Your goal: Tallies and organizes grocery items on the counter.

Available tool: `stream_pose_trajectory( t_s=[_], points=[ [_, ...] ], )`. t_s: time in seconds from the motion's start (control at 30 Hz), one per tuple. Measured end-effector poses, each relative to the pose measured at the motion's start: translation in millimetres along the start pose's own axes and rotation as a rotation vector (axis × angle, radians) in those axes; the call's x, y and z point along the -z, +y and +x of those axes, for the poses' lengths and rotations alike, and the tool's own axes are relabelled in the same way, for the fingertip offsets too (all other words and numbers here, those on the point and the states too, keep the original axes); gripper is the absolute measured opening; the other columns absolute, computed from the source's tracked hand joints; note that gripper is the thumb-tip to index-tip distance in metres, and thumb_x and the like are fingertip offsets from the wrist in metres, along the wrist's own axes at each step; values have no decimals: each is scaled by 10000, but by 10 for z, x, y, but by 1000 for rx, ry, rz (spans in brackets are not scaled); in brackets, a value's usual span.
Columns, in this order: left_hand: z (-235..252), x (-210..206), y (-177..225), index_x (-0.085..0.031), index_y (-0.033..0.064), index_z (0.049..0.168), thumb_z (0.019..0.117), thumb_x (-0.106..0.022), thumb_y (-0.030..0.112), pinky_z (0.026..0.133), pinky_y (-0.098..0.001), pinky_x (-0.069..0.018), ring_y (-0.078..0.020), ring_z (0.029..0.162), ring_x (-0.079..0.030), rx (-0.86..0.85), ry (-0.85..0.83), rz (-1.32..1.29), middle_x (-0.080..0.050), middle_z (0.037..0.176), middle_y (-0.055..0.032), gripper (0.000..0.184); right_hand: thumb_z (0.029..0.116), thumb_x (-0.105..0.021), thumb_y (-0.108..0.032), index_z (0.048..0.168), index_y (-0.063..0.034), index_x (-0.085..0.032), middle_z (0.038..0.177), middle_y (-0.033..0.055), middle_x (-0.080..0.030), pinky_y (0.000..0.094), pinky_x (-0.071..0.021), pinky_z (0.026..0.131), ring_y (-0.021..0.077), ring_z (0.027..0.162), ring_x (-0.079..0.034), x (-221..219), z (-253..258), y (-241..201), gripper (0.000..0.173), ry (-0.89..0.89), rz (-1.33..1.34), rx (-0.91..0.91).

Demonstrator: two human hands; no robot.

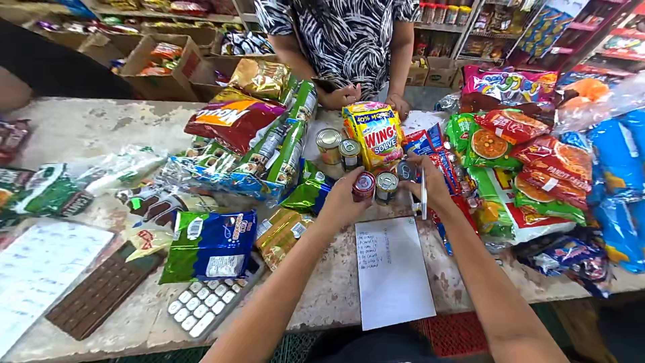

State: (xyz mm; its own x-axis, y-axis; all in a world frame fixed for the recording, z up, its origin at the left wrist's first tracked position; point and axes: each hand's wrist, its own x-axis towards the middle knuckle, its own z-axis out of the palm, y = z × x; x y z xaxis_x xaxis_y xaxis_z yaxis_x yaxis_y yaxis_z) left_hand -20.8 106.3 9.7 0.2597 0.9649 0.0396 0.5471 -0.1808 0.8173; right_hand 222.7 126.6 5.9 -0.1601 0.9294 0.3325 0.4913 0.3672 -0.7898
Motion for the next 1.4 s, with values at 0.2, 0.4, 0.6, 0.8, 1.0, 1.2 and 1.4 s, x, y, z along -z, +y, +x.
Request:
stream_pose_trajectory(
  t_s=[0.2,0.4,0.6,0.8,1.0,1.2,1.4],
  points=[
    [-90,10,87,-533,71,1451,877,-820,202,1067,-584,-460,-384,1254,-605,73,20,164,-626,1356,-201,655,764,-877,-213,1247,-23,-586,1164,119,-696,411,-599,831,192,979,-699,35,267,332,595,-172,33,5],
    [-388,82,37,-566,62,1431,886,-805,200,1034,-577,-487,-373,1208,-637,55,115,160,-649,1323,-200,611,827,-809,-381,1124,-31,-665,913,98,-710,422,-564,677,183,748,-668,-13,215,130,482,-185,-90,5],
    [-415,67,-64,-563,16,1422,890,-800,185,1011,-531,-515,-358,1183,-649,11,207,99,-640,1326,-218,606,787,-818,-174,1151,-5,-636,1135,98,-717,353,-585,874,146,1017,-698,34,174,-9,441,-354,32,121],
    [-323,-70,116,-568,41,1426,877,-811,191,1037,-581,-488,-425,1216,-619,153,236,173,-614,1350,-252,618,757,-836,-200,1226,-56,-616,1223,61,-689,343,-592,923,142,1100,-681,18,135,112,538,-445,97,144],
    [-99,404,128,-375,51,1563,849,-848,248,982,-548,-541,-363,1157,-660,141,-10,-35,-593,1395,-219,879,826,-815,-379,1293,1,-583,1286,146,-655,367,-595,846,188,1081,-679,-134,403,-323,645,-329,33,207],
    [718,914,11,-514,45,1485,929,-707,76,1098,-636,-407,-435,1349,-517,-56,154,229,-526,1476,-243,590,807,-863,-372,1342,5,-576,1124,253,-687,634,-522,882,423,1015,-677,-466,750,-827,715,-459,-267,156],
    [1273,713,-301,-668,32,1312,1070,-511,201,1074,-649,-410,-423,1325,-539,-40,-44,495,-600,1390,-223,335,840,-841,-190,1338,3,-562,1250,277,-629,644,-501,924,469,1142,-626,-852,1139,-739,602,-502,-512,22]
  ],
)
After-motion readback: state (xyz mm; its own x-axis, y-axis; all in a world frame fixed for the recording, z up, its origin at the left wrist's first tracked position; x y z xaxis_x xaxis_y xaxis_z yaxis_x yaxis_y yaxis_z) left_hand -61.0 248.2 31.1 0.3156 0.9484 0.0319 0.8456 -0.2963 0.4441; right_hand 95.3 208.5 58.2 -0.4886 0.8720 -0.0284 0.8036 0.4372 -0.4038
